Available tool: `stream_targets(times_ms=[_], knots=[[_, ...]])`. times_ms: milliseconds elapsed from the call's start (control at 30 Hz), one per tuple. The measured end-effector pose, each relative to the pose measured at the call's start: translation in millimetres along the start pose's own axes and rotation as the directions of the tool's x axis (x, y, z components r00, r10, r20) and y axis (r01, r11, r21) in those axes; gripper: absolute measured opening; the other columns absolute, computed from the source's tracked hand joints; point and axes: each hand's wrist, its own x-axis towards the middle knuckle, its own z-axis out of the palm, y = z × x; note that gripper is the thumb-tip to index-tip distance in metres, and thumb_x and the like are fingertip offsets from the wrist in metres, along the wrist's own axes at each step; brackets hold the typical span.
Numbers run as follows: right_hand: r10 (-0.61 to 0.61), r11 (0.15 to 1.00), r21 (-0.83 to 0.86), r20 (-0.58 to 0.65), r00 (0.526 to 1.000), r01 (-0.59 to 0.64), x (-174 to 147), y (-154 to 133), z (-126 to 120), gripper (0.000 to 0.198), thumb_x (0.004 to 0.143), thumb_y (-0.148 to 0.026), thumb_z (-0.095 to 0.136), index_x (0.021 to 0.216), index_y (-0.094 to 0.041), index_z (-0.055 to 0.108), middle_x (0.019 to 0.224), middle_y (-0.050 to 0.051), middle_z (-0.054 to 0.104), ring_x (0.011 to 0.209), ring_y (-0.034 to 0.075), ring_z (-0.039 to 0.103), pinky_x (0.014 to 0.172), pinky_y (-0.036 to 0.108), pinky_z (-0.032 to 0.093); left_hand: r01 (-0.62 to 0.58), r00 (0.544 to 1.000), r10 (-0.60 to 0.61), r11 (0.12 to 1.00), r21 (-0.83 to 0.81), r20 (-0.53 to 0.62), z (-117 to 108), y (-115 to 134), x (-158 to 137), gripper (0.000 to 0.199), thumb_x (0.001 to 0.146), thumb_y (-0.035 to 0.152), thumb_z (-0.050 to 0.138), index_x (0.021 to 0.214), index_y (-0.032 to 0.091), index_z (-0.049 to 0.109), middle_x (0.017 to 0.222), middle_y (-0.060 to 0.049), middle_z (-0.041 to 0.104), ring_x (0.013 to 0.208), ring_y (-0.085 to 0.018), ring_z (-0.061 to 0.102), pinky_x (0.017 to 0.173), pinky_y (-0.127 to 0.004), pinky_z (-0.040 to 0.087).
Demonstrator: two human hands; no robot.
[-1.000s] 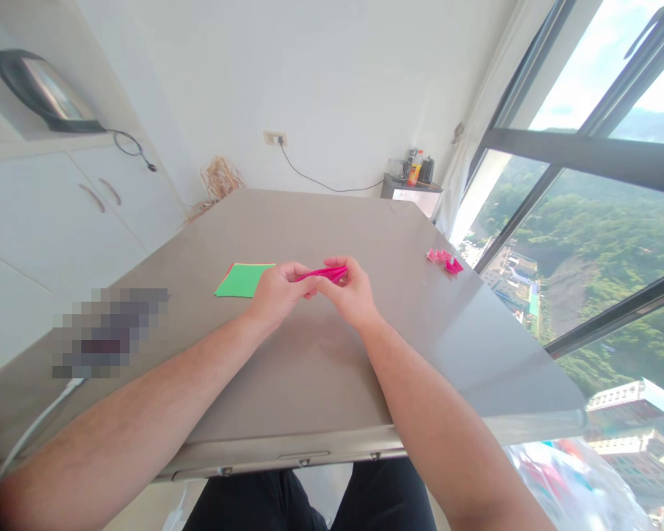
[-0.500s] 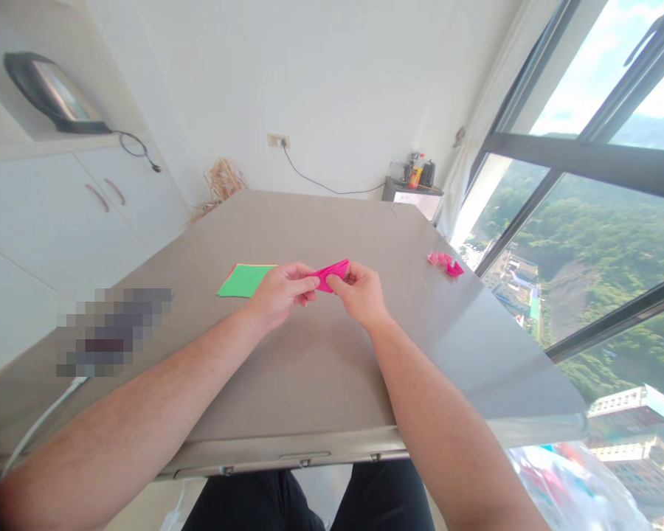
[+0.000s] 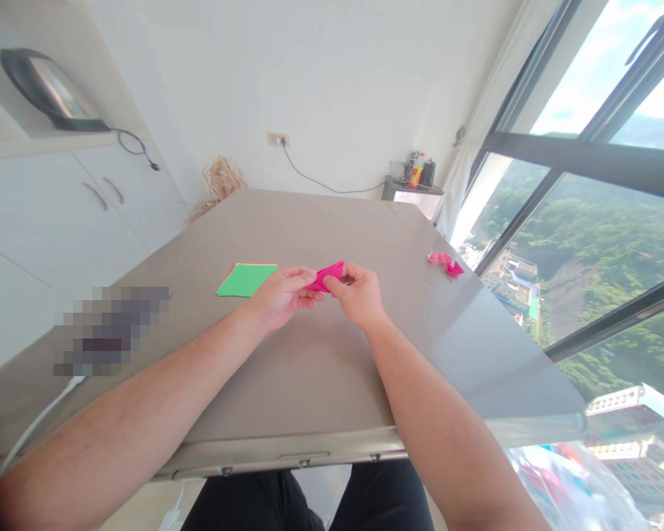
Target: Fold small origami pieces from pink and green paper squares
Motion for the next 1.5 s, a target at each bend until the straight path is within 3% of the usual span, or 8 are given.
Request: stream_targets(times_ms=[200,367,500,633,800,1033,1500], knots=[[-0.006,0.999,0.046,-0.039,0.999,0.007,1.2,0.6,0.3,0.012,0.075,-0.032,0.074,0.071,-0.021,0.070,0.067,0.001,0.067,0.063,0.015,0.058,0.065,0.034,0.051,-0.072,0.997,0.071,0.997,0.022,0.033,3.0,-0.2,-3.0,0.025,0.072,0.025,0.079,0.093,0.014,0.073,0.084,-0.008,0.077,0.078,-0.020,0.074,0.073,-0.031,0.056],[0.008,0.999,0.035,-0.039,0.999,-0.007,0.3,-1.4,2.5,0.011,0.073,-0.032,0.074,0.070,-0.022,0.070,0.065,-0.001,0.065,0.063,0.015,0.058,0.065,0.033,0.050,-0.233,0.954,0.282,0.912,0.337,-0.105,5.4,-4.9,-3.2,0.019,0.077,0.034,0.075,0.085,0.017,0.073,0.069,-0.002,0.072,0.056,-0.013,0.062,0.055,-0.027,0.047],[0.010,0.997,0.077,-0.042,0.999,-0.007,1.2,-1.9,1.4,0.016,0.073,-0.032,0.072,0.085,-0.021,0.072,0.069,-0.001,0.065,0.064,0.015,0.060,0.064,0.032,0.053,-0.320,0.898,0.431,0.779,0.539,-0.090,2.5,-3.2,-3.4,0.018,0.080,0.030,0.071,0.092,0.019,0.076,0.079,-0.003,0.076,0.066,-0.015,0.065,0.064,-0.027,0.049],[-0.032,0.997,0.067,-0.012,0.999,0.033,1.4,-2.2,-5.0,0.038,0.071,-0.027,0.071,0.109,-0.024,0.068,0.076,-0.002,0.067,0.060,0.014,0.061,0.061,0.032,0.054,-0.374,0.896,0.443,0.708,0.599,0.035,-2.3,0.6,-4.9,0.030,0.082,0.024,0.067,0.110,0.021,0.073,0.083,-0.002,0.077,0.072,-0.016,0.069,0.070,-0.028,0.051],[-0.042,0.994,-0.101,0.057,0.998,0.047,-0.3,-2.2,-10.6,0.022,0.073,-0.024,0.068,0.094,-0.023,0.075,0.072,0.000,0.069,0.063,0.016,0.064,0.062,0.032,0.052,-0.417,0.880,0.468,0.676,0.608,0.083,-3.1,2.6,-5.4,0.020,0.079,0.020,0.065,0.097,0.020,0.073,0.087,-0.001,0.077,0.076,-0.015,0.069,0.072,-0.027,0.052],[-0.109,0.970,-0.215,0.040,0.993,0.115,-0.5,-0.3,-10.1,0.018,0.074,-0.023,0.067,0.089,-0.025,0.078,0.082,0.001,0.070,0.069,0.016,0.064,0.063,0.031,0.052,-0.401,0.888,0.455,0.698,0.593,0.065,-4.4,-0.9,-2.6,0.015,0.078,0.021,0.066,0.091,0.021,0.074,0.087,-0.002,0.076,0.079,-0.017,0.069,0.074,-0.028,0.052],[-0.238,0.954,-0.186,0.019,0.971,0.237,-1.0,0.0,-7.1,0.017,0.075,-0.016,0.064,0.080,-0.026,0.077,0.090,0.001,0.069,0.076,0.016,0.064,0.066,0.030,0.051,-0.402,0.888,0.458,0.728,0.556,0.043,0.0,-1.1,-3.5,0.010,0.077,0.022,0.068,0.086,0.022,0.070,0.082,0.000,0.074,0.075,-0.015,0.067,0.071,-0.026,0.050]])
